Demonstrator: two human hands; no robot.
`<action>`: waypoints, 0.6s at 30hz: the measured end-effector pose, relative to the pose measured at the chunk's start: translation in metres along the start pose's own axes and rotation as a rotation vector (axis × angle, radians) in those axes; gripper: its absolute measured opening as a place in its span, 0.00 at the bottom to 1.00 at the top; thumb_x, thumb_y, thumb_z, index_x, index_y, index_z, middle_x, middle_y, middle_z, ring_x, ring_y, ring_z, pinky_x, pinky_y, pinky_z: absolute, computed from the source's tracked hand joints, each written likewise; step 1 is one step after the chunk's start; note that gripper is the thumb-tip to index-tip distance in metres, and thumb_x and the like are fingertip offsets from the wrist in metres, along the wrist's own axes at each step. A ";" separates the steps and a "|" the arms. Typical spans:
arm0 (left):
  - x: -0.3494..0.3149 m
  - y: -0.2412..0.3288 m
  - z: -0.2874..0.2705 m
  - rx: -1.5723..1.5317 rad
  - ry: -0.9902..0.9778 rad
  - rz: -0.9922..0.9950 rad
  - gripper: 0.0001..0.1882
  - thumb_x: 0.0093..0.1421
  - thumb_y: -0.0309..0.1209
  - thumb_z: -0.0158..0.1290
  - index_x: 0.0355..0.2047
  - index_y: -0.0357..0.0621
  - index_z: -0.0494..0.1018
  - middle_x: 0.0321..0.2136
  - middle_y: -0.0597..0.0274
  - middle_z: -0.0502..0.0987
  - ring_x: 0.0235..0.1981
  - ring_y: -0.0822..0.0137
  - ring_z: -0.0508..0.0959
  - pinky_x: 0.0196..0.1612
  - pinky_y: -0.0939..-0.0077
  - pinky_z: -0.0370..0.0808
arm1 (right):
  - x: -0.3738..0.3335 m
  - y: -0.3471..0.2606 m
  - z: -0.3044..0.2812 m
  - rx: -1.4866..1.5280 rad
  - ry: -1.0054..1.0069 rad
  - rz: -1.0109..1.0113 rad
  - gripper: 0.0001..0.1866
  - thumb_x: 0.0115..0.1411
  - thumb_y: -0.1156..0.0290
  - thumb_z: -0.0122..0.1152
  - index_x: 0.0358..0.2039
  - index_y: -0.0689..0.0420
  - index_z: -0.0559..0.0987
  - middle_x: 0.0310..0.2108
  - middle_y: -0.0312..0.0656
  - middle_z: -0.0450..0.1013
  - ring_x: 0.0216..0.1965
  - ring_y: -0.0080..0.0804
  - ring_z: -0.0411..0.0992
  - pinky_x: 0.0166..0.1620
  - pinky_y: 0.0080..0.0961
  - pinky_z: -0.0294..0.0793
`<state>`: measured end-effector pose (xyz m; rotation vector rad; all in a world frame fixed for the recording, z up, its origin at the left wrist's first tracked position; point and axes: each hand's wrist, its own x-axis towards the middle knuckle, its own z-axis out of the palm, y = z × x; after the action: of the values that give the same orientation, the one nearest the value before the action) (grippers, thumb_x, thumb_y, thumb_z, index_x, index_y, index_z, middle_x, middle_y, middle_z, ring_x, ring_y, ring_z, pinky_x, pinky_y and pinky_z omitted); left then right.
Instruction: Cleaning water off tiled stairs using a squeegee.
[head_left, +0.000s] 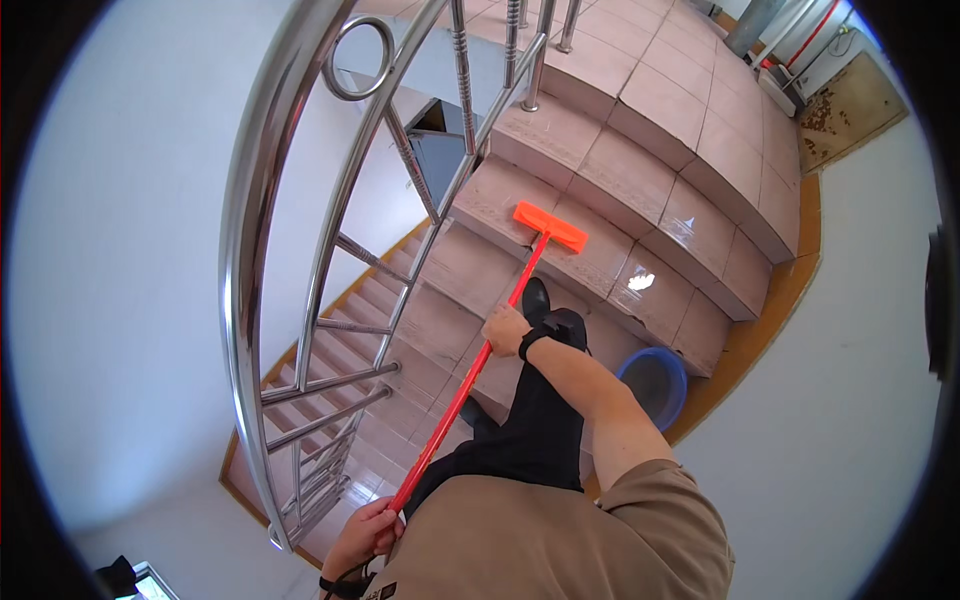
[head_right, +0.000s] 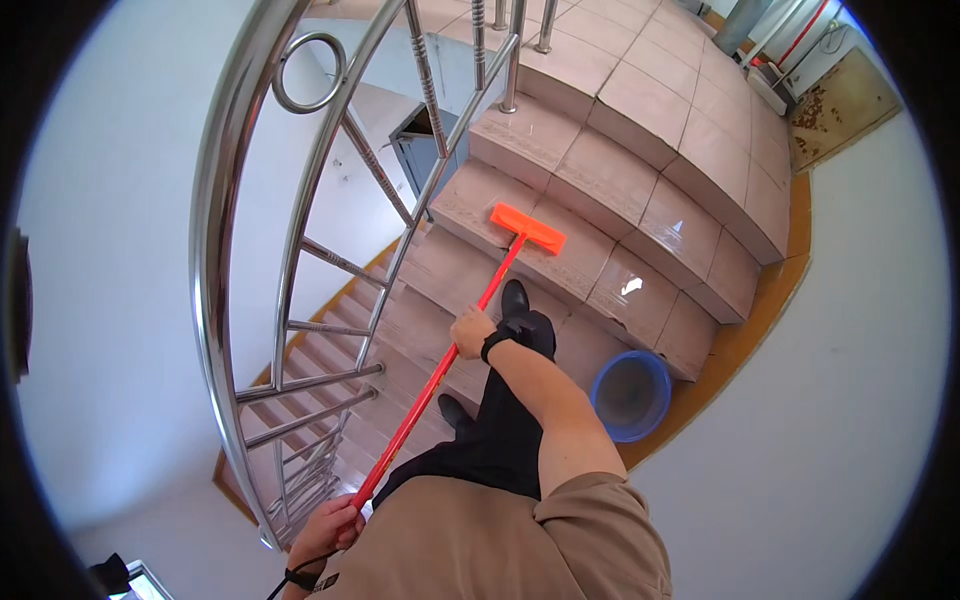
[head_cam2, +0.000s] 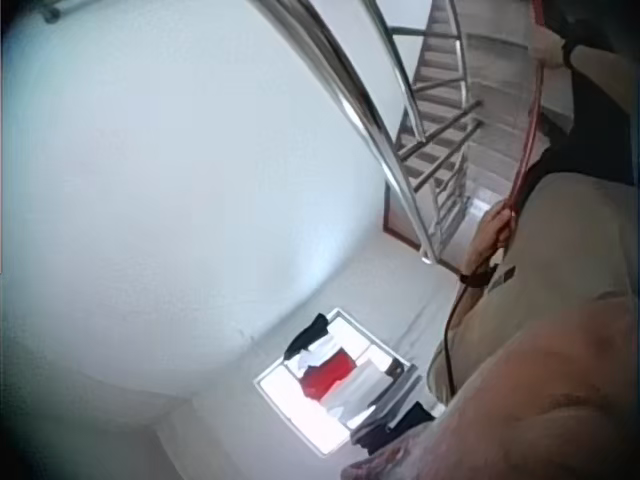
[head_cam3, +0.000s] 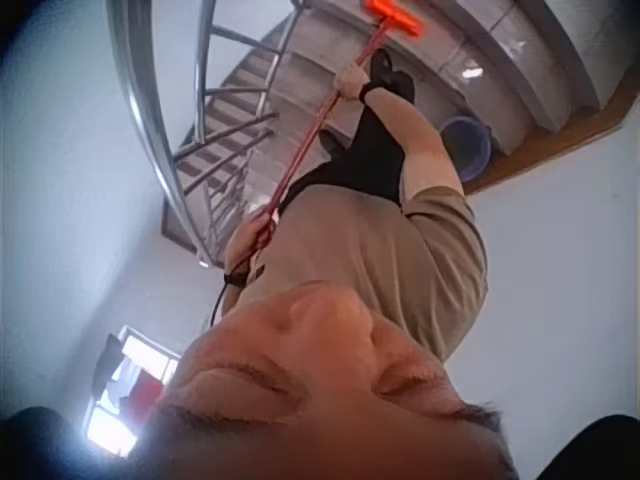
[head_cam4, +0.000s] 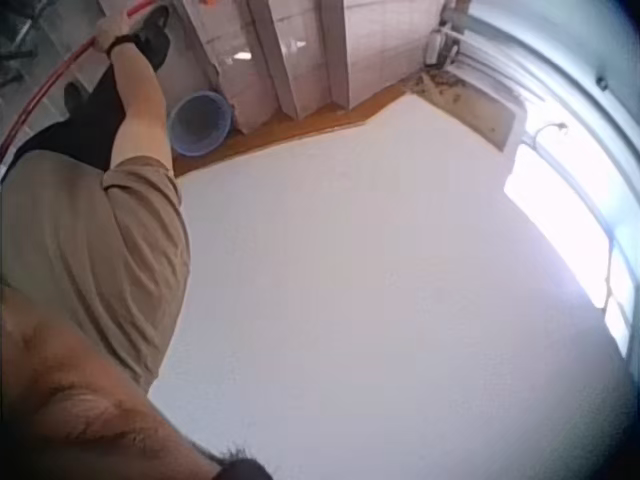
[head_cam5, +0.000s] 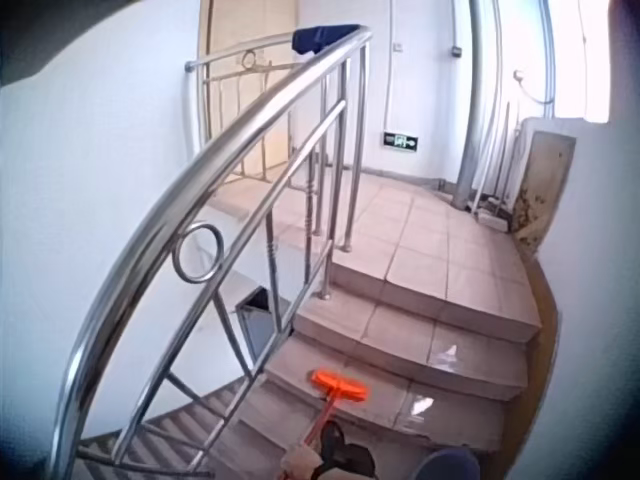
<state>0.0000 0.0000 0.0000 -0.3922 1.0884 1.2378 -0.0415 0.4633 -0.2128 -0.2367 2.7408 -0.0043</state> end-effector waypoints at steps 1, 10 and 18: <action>-0.006 0.000 0.002 -0.017 0.008 0.015 0.26 0.69 0.33 0.49 0.65 0.39 0.59 0.29 0.56 0.77 0.12 0.77 0.61 0.14 0.81 0.60 | 0.002 -0.005 0.003 0.024 0.017 -0.003 0.11 0.44 0.58 0.65 0.24 0.52 0.85 0.29 0.42 0.79 0.41 0.40 0.76 0.52 0.37 0.68; -0.070 0.012 -0.023 -0.027 0.128 0.021 0.24 0.69 0.31 0.47 0.63 0.36 0.61 0.27 0.53 0.77 0.11 0.76 0.63 0.13 0.81 0.59 | 0.035 -0.069 -0.009 0.114 0.116 -0.052 0.11 0.41 0.59 0.66 0.23 0.53 0.84 0.28 0.43 0.79 0.38 0.41 0.76 0.50 0.36 0.69; -0.031 0.039 0.005 -0.033 0.124 0.044 0.22 0.70 0.32 0.46 0.61 0.36 0.62 0.28 0.53 0.78 0.11 0.77 0.61 0.13 0.83 0.58 | 0.047 -0.021 -0.013 0.148 0.055 -0.007 0.09 0.44 0.62 0.65 0.24 0.53 0.84 0.29 0.43 0.79 0.41 0.42 0.75 0.55 0.39 0.68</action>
<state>-0.0311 -0.0001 0.0394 -0.4779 1.1892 1.2856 -0.0858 0.4344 -0.2184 -0.2071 2.7780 -0.2181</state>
